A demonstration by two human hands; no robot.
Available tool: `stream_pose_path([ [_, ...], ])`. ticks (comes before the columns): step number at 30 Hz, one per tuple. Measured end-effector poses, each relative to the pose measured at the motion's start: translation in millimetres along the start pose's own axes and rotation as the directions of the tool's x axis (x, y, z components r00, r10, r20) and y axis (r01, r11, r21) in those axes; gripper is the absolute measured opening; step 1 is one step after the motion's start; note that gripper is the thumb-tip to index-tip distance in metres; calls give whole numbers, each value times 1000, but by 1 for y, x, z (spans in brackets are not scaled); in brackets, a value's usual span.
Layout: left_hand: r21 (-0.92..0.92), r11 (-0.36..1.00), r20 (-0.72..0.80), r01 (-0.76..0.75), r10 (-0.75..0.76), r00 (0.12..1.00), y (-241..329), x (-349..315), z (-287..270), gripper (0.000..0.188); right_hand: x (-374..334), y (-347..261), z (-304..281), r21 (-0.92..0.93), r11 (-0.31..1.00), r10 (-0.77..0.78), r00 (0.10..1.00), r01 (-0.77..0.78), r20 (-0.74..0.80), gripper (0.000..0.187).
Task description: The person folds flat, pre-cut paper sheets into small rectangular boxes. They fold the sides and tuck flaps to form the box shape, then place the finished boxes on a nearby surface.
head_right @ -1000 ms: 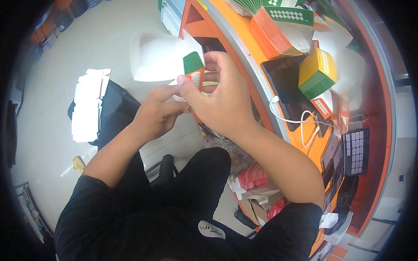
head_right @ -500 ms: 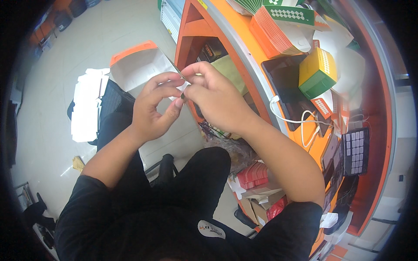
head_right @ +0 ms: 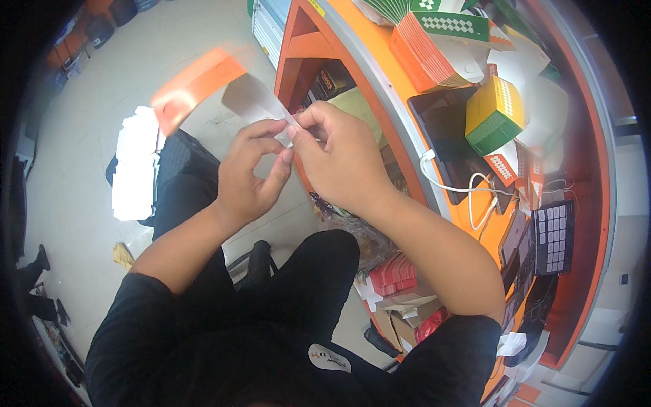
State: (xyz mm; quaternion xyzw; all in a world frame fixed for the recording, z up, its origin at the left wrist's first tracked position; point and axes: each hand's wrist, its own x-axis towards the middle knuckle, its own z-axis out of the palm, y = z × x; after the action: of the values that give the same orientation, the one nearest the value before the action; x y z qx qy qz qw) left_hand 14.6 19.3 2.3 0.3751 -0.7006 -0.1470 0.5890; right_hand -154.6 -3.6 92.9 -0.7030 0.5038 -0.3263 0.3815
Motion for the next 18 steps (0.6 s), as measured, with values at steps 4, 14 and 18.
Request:
stream_pose_path([
  [4,-222,860,99,458,-448,889,0,4,-5,22,-3,-3,-2,-225,956,-212,974,191,-75,12],
  [14,-574,463,296,675,-651,699,-10,7,-3,29,-7,-12,1,-328,934,-151,989,146,10,10],
  [18,-603,370,345,707,-678,649,-5,10,-4,24,-6,-8,2,-322,937,-144,990,135,-2,11],
])
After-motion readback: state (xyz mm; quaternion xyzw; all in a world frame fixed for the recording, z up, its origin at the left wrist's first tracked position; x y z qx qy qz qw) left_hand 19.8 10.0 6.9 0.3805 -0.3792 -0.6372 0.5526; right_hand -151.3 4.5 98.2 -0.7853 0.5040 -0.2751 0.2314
